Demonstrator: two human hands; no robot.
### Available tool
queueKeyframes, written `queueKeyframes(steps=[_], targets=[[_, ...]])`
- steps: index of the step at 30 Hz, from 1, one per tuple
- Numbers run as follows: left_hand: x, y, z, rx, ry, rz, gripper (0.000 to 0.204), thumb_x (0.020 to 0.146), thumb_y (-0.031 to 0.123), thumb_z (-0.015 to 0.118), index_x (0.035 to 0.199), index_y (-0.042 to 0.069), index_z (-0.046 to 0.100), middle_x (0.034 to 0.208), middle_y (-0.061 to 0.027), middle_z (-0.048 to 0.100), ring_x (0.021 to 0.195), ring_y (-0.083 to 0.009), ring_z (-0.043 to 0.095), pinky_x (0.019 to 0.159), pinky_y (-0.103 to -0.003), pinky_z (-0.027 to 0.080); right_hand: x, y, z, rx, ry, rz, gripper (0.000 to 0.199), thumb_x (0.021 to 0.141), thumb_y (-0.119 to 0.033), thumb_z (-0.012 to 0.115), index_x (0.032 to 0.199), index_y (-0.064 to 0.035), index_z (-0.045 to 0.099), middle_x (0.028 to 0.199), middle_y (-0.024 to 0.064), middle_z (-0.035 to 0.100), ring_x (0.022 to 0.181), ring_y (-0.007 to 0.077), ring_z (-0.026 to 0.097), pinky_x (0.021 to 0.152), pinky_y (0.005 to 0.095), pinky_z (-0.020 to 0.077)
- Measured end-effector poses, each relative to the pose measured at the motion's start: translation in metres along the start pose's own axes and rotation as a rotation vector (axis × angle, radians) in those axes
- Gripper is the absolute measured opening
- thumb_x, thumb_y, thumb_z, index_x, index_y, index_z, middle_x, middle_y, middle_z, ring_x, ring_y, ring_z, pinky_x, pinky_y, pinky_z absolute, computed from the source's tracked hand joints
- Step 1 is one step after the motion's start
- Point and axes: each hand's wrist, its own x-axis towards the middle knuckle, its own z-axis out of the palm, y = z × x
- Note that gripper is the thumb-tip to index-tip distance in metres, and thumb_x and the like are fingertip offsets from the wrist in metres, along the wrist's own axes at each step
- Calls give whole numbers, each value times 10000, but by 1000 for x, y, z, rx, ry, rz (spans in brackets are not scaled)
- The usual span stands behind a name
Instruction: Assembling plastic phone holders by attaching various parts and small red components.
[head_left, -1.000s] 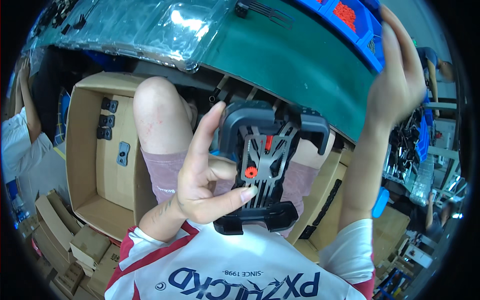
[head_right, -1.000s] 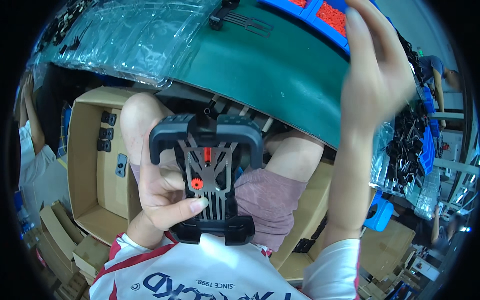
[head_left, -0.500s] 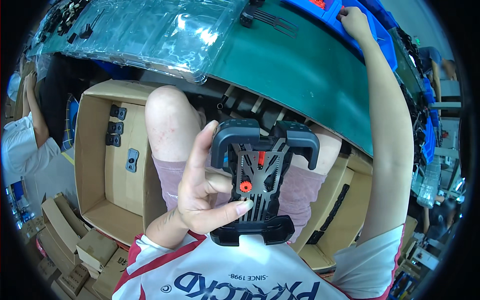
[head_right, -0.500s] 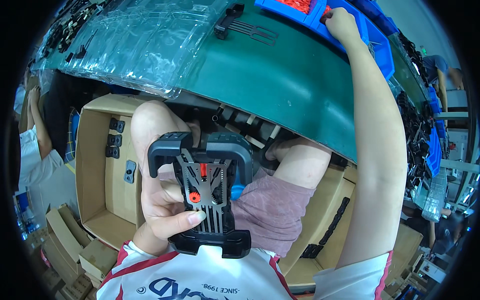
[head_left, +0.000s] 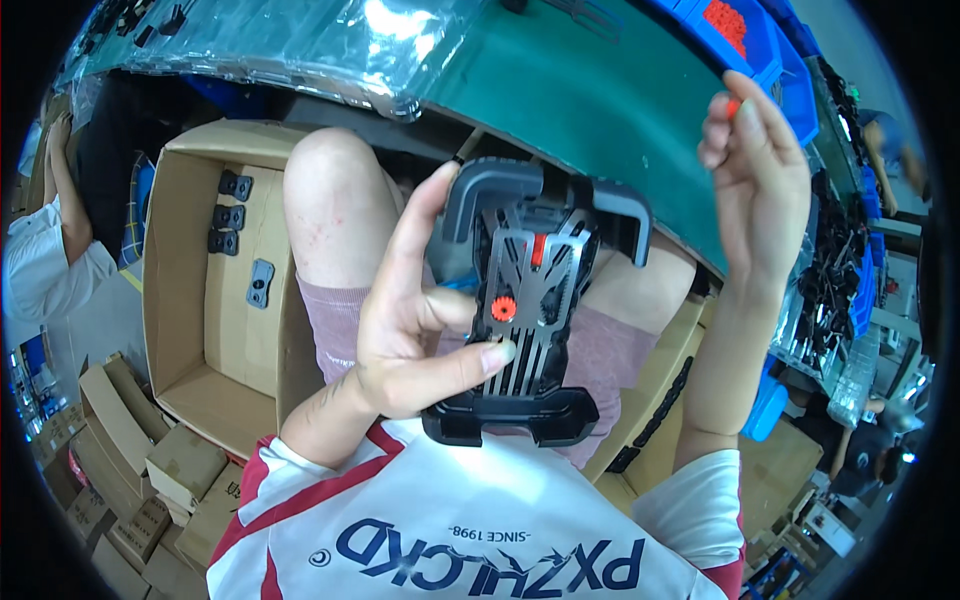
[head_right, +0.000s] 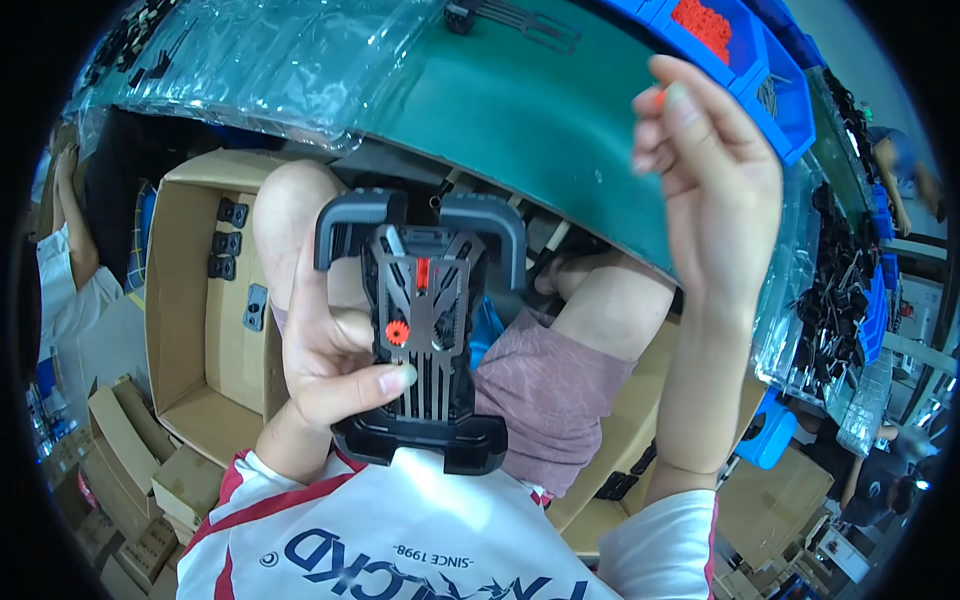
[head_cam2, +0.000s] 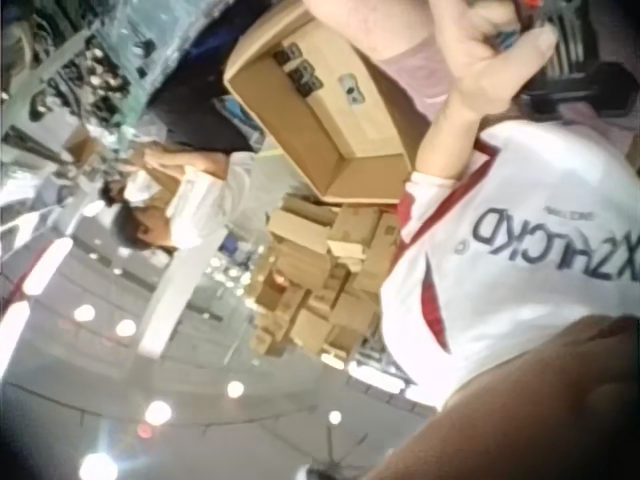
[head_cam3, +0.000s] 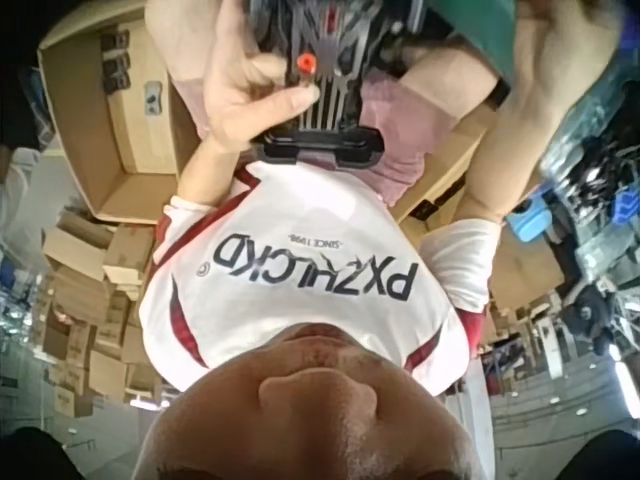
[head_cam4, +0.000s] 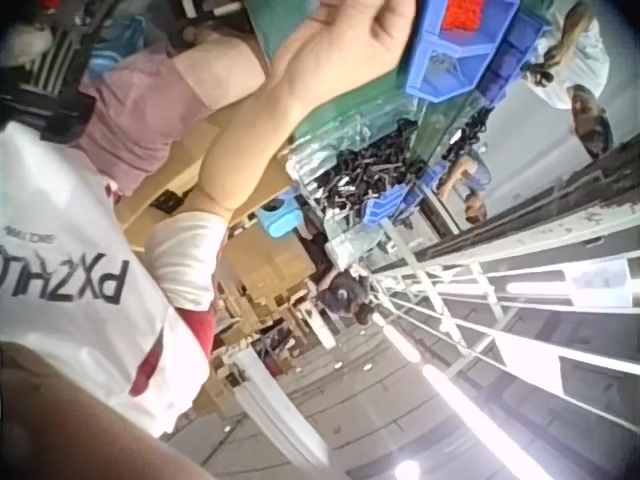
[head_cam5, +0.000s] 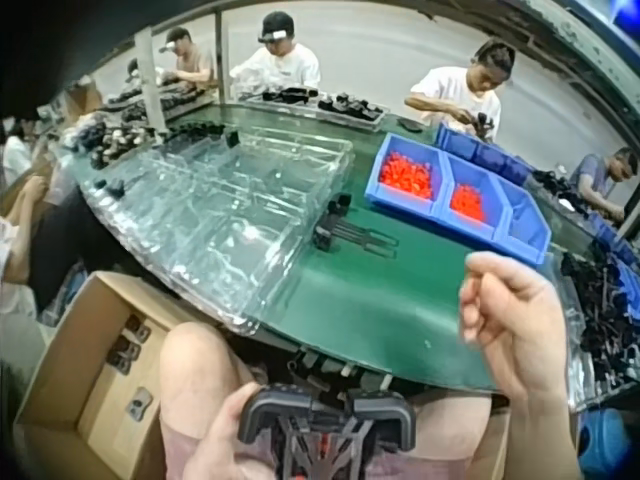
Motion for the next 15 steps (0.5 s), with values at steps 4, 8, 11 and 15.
queueKeyframes(steps=[4, 8, 11, 15], targets=[[6, -1, 3, -148, 25, -81, 980, 731, -122, 552, 1453, 12, -98, 793, -180, 673, 741, -199, 652, 676, -153, 439, -38, 15, 9, 166, -121, 2, 272, 920, -90, 542, 1146, 56, 582, 902, 141, 640, 669, 127, 576, 593, 213, 495], [6, -4, 4, -295, -19, -136, 981, 730, -142, 530, 1460, 45, -98, 800, -183, 672, 637, -168, 630, 625, -151, 424, -55, 18, 9, 320, -160, -86, 330, 945, -140, 514, 1210, 55, 534, 961, 144, 612, 735, 132, 568, 620, 220, 485], [7, -6, 6, -264, -8, -137, 984, 728, -152, 519, 1463, 65, -98, 795, -184, 671, 552, -135, 584, 567, -153, 404, -63, 15, 8, 217, -81, -9, 307, 942, -145, 517, 1188, 36, 548, 1001, 176, 610, 783, 181, 590, 663, 258, 508], [8, -2, 13, -239, 19, -190, 986, 725, -158, 514, 1463, 70, -99, 789, -183, 670, 518, -124, 564, 535, -153, 392, -67, 18, 10, 68, -118, -138, 279, 932, -150, 529, 1152, 19, 564, 1026, 205, 607, 819, 234, 600, 704, 302, 521]])
